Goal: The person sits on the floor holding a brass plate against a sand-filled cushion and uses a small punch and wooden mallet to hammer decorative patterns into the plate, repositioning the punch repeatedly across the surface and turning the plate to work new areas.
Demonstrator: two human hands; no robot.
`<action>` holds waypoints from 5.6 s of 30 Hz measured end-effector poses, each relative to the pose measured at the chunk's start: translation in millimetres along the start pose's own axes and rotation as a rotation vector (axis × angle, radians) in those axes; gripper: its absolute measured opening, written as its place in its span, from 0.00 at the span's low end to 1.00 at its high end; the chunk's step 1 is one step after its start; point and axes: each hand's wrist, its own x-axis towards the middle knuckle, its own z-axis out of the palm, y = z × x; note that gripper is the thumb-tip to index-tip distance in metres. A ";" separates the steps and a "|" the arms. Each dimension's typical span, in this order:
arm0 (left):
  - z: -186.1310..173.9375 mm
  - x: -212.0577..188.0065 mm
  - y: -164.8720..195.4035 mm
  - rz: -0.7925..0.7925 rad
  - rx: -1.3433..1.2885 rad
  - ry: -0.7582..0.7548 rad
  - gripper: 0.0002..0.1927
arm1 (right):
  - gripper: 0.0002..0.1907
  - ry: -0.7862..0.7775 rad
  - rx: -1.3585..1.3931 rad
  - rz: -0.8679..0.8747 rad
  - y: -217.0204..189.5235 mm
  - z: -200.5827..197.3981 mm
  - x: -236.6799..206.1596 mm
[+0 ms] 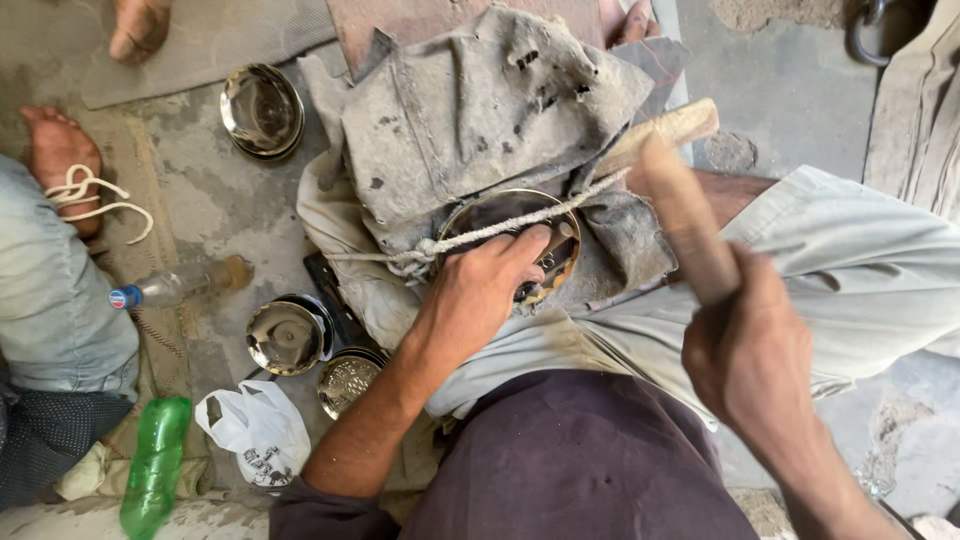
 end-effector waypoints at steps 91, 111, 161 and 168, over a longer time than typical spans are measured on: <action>77.5 -36.9 -19.1 -0.139 -0.031 0.652 0.12 | 0.20 -0.077 -0.220 -0.685 -67.8 -42.6 84.8; 48.6 17.4 -28.6 0.259 0.213 -0.016 0.12 | 0.12 0.067 0.161 -0.181 78.6 40.8 -2.7; 24.9 4.5 -7.7 0.093 0.002 0.083 0.17 | 0.21 0.091 -0.068 -0.153 27.0 5.9 28.1; 29.6 -0.9 -16.7 0.098 -0.029 0.172 0.14 | 0.24 0.108 0.153 -0.207 12.3 -6.7 44.0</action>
